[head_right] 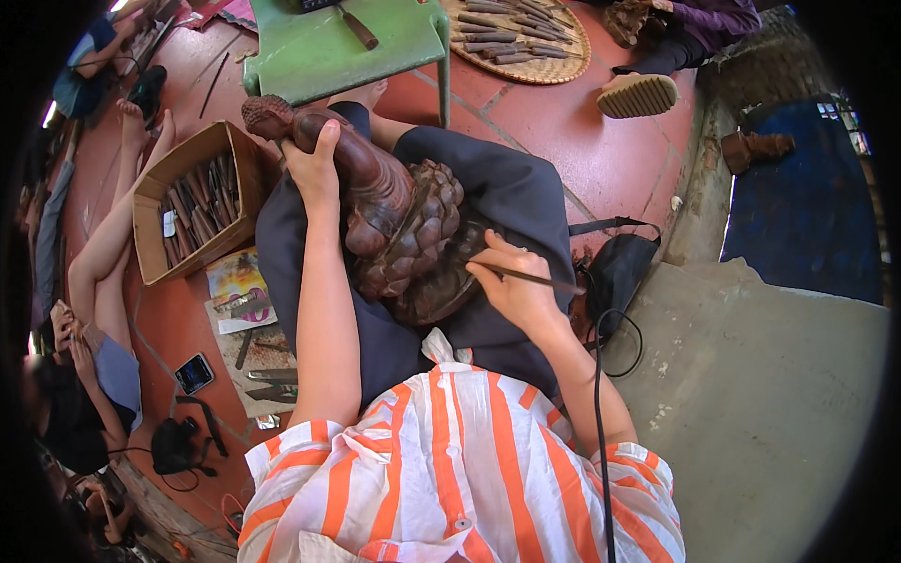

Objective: The person carves a dark wooden sculpture resting on their lap using a small carving knife. They hold the piece with one hand and carefully shape its surface with the other, occasionally rotating the object to access different areas.

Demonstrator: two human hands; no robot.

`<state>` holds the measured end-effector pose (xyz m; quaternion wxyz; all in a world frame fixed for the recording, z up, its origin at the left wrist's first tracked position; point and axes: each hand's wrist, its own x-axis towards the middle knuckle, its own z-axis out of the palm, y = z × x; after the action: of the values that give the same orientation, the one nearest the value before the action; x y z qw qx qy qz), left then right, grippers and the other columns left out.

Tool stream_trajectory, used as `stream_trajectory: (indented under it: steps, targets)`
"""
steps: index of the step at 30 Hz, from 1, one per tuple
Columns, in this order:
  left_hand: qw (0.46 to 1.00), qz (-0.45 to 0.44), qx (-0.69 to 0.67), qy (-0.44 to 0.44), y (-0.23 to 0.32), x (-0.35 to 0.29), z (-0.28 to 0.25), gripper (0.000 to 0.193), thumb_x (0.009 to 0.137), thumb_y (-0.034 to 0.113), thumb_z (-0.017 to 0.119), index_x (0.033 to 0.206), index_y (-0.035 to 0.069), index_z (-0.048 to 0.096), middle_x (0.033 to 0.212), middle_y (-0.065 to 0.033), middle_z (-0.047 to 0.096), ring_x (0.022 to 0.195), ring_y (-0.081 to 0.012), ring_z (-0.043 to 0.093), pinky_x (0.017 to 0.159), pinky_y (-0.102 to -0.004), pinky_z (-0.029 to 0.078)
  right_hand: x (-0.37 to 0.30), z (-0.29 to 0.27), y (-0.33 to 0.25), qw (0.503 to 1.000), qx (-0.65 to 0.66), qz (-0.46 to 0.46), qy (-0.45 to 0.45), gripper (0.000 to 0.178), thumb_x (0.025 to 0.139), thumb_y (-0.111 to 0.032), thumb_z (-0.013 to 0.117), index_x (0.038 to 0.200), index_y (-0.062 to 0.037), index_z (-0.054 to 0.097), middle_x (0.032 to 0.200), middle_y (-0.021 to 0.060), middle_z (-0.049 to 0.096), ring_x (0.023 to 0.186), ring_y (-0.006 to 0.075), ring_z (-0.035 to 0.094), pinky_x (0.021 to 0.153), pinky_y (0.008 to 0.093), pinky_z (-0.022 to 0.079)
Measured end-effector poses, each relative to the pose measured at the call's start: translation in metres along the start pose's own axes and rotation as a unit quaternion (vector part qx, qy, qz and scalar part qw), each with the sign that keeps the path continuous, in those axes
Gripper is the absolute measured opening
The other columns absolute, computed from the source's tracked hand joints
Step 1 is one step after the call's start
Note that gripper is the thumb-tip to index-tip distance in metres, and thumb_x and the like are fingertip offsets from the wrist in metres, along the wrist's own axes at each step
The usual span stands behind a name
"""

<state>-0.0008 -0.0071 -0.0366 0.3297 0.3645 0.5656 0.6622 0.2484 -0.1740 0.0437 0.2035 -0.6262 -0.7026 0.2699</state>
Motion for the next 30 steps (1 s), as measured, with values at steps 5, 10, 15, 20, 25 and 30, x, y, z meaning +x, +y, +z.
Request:
stream_trajectory:
  steps: [5, 10, 15, 20, 25, 30]
  targets:
    - [1.000, -0.005, 0.017, -0.008, 0.002, -0.001, -0.001, 0.090, 0.067, 0.038, 0.081, 0.129, -0.012, 0.038, 0.126, -0.0247, 0.045, 0.119, -0.0329, 0.046, 0.103, -0.0390, 0.035, 0.003, -0.001, 0.024, 0.986, 0.155, 0.054, 0.016, 0.016, 0.080, -0.010, 0.072, 0.091, 0.0010, 0.071, 0.111, 0.0238, 0.066, 0.103, 0.0316, 0.066, 0.085, 0.0354, 0.053]
    - [1.000, 0.006, 0.029, 0.004, -0.001, -0.001, -0.002, 0.091, 0.067, 0.037, 0.081, 0.130, -0.013, 0.037, 0.127, -0.0255, 0.044, 0.119, -0.0340, 0.045, 0.105, -0.0391, 0.034, 0.002, -0.002, 0.013, 0.999, 0.044, -0.020, 0.019, 0.015, 0.080, -0.009, 0.072, 0.091, 0.0011, 0.071, 0.110, 0.0244, 0.066, 0.105, 0.0324, 0.065, 0.088, 0.0346, 0.052]
    - [1.000, -0.004, 0.016, -0.005, 0.000, 0.001, 0.000, 0.092, 0.067, 0.037, 0.081, 0.130, -0.013, 0.037, 0.128, -0.0255, 0.044, 0.120, -0.0344, 0.045, 0.105, -0.0391, 0.034, 0.007, -0.006, 0.019, 0.992, 0.121, 0.030, 0.010, 0.016, 0.079, -0.009, 0.072, 0.091, 0.0014, 0.071, 0.105, 0.0216, 0.068, 0.103, 0.0318, 0.067, 0.084, 0.0347, 0.053]
    - [1.000, 0.003, 0.021, -0.002, 0.001, -0.001, -0.001, 0.088, 0.067, 0.037, 0.081, 0.128, -0.012, 0.039, 0.126, -0.0244, 0.045, 0.118, -0.0337, 0.046, 0.104, -0.0389, 0.034, 0.004, -0.001, 0.018, 0.993, 0.115, 0.034, 0.020, 0.015, 0.080, -0.009, 0.072, 0.092, 0.0006, 0.071, 0.104, 0.0187, 0.069, 0.101, 0.0290, 0.068, 0.081, 0.0333, 0.054]
    - [1.000, 0.010, 0.015, -0.002, -0.001, 0.001, -0.001, 0.087, 0.067, 0.036, 0.081, 0.128, -0.011, 0.040, 0.125, -0.0239, 0.046, 0.117, -0.0330, 0.047, 0.103, -0.0387, 0.035, 0.003, -0.007, 0.007, 0.997, 0.079, 0.021, -0.001, 0.014, 0.082, -0.006, 0.070, 0.091, 0.0046, 0.070, 0.107, 0.0191, 0.069, 0.096, 0.0176, 0.067, 0.084, 0.0288, 0.052]
    - [1.000, 0.003, 0.007, -0.006, -0.001, 0.000, 0.001, 0.086, 0.068, 0.035, 0.081, 0.128, -0.011, 0.040, 0.124, -0.0232, 0.046, 0.115, -0.0317, 0.048, 0.102, -0.0381, 0.036, 0.003, -0.001, 0.029, 0.985, 0.157, 0.060, 0.025, 0.015, 0.083, -0.009, 0.070, 0.093, 0.0018, 0.071, 0.099, 0.0164, 0.072, 0.086, 0.0163, 0.069, 0.074, 0.0281, 0.052]
